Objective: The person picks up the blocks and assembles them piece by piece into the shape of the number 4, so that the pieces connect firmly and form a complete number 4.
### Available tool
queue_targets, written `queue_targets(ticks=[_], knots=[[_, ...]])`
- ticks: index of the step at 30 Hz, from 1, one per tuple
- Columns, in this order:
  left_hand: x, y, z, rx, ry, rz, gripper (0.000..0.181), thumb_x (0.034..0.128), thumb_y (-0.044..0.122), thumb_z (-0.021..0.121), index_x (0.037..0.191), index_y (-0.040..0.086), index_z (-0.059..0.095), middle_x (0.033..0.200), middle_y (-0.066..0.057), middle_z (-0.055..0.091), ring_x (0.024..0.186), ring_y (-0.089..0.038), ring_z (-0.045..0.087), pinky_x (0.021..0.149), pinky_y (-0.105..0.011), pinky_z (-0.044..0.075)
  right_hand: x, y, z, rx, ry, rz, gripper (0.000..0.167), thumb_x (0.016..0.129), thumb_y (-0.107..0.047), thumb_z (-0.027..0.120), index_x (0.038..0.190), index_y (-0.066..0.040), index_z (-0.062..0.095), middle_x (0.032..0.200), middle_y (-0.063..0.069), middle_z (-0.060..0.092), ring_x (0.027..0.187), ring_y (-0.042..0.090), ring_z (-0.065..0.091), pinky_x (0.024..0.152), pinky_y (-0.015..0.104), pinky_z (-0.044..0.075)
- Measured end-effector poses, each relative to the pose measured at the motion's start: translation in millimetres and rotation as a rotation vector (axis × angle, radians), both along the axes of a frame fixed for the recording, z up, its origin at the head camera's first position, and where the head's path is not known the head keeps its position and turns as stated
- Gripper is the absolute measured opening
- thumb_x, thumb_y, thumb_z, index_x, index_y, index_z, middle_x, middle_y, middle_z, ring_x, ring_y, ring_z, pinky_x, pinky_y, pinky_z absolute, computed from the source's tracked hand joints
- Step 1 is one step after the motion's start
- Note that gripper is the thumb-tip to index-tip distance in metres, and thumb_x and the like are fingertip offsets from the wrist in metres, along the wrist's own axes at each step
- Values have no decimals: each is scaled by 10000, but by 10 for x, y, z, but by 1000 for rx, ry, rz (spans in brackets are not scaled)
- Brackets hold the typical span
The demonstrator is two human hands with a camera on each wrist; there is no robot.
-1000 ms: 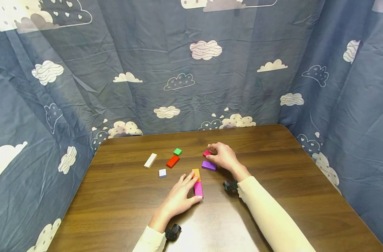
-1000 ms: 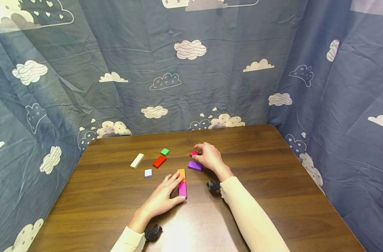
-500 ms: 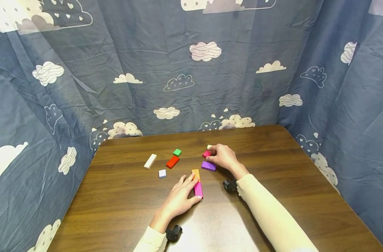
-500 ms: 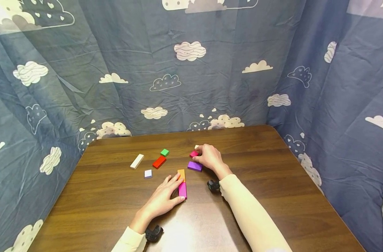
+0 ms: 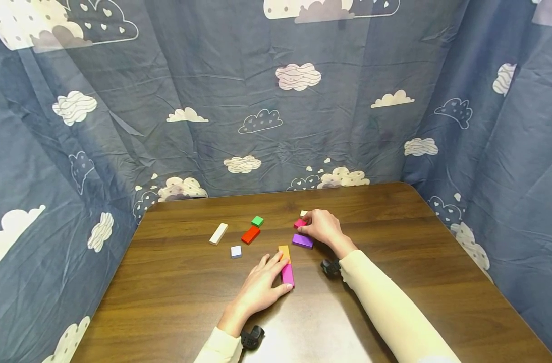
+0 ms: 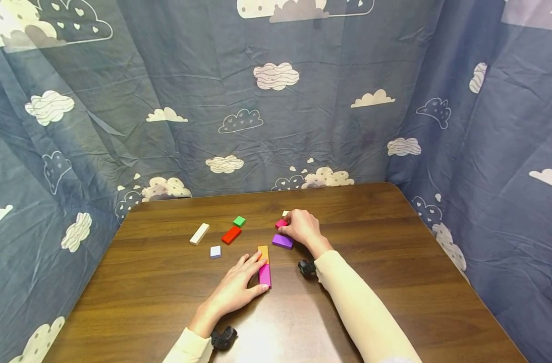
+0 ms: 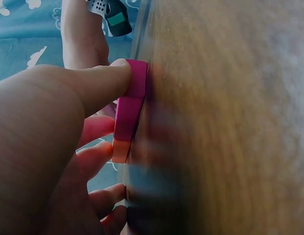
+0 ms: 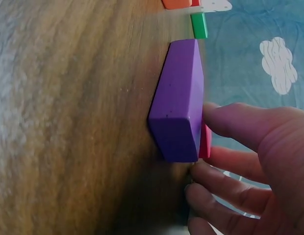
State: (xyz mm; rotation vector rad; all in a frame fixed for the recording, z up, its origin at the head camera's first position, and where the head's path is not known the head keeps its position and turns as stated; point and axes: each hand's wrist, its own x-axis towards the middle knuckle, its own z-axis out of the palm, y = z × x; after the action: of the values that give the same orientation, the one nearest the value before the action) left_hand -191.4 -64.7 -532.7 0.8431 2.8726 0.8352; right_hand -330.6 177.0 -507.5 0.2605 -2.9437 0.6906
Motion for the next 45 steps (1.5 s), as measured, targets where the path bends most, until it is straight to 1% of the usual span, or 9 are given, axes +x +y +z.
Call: queue_targets(ticks=[6,11,15,19,25,31,35,39,45], knots=[[7,3,-17,-6,0,-1,659,942,464,662,1513,187,484,1620,-36,321,1478,-391,250,1132,-603,255,-15,-23,-34,13,-11,-31,299,792,-389,825,1009,-185,791,898,-13,722,780,198,629,629,424,478],[0,3,-30,-11,-2,6,671,944,486,652,1523,199,470,1626,-19,306,1485,-377,237,1143,-587,242,-31,-43,-40,9,10,-42,235,780,-366,828,945,-202,794,858,-21,717,748,201,628,612,414,474],[-7,-2,-38,-18,11,8,669,945,487,649,1524,204,468,1626,-16,307,1483,-377,245,1140,-589,248,-37,-55,-35,6,34,-37,207,774,-346,820,915,-196,795,834,-18,714,726,204,624,595,414,470],[-5,-3,-34,-20,23,0,664,943,472,659,1517,192,478,1620,-33,322,1473,-394,263,1131,-597,262,-42,-54,-40,2,31,-38,224,779,-346,816,934,-184,799,832,-11,713,718,206,620,591,410,469],[-2,-9,-41,-26,28,-8,668,942,470,662,1517,184,477,1618,-40,325,1468,-402,269,1126,-600,269,-44,-54,-45,11,20,-46,209,770,-344,797,923,-202,803,828,-15,712,720,211,618,599,400,469],[-18,-11,-36,-25,32,-3,665,943,473,659,1517,190,477,1619,-30,324,1473,-389,265,1135,-589,261,-45,-65,0,-10,48,-44,219,764,-327,783,950,-213,803,857,-13,719,730,221,620,610,415,470],[-16,-11,-26,-14,26,-1,658,943,468,662,1511,186,485,1616,-29,329,1472,-391,265,1141,-580,255,-24,-78,37,-21,57,-47,212,765,-319,775,950,-218,799,866,-20,725,743,217,623,619,421,472],[-15,-9,-20,-15,23,-1,658,945,474,657,1511,185,485,1617,-26,327,1472,-392,265,1139,-580,257,3,-87,62,-25,60,-48,209,774,-330,773,953,-225,796,818,-55,713,731,199,619,613,409,466],[-14,-5,-19,-14,15,4,662,947,479,652,1518,194,475,1620,-17,321,1476,-383,259,1140,-581,254,65,-114,108,-46,78,-43,292,781,-352,777,1032,-204,793,801,-70,708,754,180,638,631,409,482]])
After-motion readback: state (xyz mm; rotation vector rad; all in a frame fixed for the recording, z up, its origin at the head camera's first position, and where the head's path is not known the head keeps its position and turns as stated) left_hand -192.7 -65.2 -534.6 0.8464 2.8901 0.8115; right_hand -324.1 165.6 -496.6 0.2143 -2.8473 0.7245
